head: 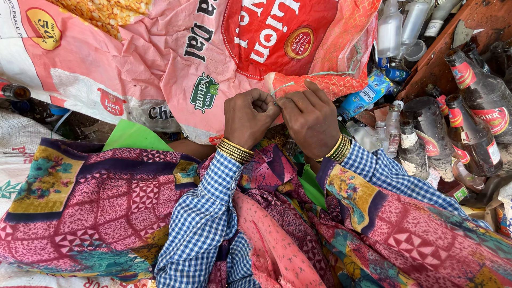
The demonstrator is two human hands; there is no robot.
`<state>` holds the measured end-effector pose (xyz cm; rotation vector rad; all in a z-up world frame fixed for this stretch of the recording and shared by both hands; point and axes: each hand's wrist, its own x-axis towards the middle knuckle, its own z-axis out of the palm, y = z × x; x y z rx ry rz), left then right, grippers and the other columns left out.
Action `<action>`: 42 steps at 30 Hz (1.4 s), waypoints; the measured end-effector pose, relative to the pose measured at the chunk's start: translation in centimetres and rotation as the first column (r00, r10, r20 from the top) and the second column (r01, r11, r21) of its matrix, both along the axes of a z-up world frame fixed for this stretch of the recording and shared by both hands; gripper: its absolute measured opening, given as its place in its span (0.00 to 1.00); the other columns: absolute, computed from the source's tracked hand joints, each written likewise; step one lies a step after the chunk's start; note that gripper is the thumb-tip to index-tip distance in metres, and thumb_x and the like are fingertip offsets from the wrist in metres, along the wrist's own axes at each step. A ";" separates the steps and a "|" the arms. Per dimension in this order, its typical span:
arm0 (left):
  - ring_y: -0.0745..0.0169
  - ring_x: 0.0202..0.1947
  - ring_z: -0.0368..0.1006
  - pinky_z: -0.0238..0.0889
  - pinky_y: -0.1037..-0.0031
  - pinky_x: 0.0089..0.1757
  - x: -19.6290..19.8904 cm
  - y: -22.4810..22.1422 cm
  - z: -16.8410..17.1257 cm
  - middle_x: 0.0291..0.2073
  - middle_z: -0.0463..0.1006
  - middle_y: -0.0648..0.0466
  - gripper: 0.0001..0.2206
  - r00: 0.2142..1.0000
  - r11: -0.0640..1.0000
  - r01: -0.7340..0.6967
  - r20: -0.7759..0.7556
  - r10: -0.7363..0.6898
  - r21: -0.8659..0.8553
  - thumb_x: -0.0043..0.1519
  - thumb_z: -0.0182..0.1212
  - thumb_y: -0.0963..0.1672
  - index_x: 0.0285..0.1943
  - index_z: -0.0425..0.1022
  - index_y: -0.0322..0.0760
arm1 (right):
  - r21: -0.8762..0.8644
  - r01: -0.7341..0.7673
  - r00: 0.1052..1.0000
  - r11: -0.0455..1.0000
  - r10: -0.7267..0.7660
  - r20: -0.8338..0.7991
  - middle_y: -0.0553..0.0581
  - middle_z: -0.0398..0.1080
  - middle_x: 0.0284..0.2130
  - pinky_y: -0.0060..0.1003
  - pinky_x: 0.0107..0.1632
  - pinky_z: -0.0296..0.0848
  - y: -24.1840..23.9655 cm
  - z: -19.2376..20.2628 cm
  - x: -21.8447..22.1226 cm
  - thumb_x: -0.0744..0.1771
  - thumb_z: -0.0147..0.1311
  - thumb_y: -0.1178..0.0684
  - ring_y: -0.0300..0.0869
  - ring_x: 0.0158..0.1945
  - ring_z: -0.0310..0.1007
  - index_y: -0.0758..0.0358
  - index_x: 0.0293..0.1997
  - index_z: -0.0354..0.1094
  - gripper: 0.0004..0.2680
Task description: The person sits on the ground and ties a large pink sack labeled 'Lion Chana Dal' using a green plastic string. They repeatedly wrap and knot the string to secure the sack's opening.
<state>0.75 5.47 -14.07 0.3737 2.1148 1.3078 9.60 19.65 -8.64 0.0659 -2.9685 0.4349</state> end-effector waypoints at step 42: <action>0.68 0.24 0.80 0.72 0.75 0.32 -1.1 -0.4 -1.6 0.22 0.83 0.53 0.08 0.995 0.996 0.035 0.088 -0.043 0.086 0.51 0.70 0.44 0.30 0.82 0.33 | -0.628 0.225 0.974 0.745 -0.153 0.167 0.56 0.73 0.39 0.38 0.47 0.76 2.0 0.8 -0.4 0.66 0.61 0.62 0.46 0.43 0.77 0.65 0.44 0.71 0.06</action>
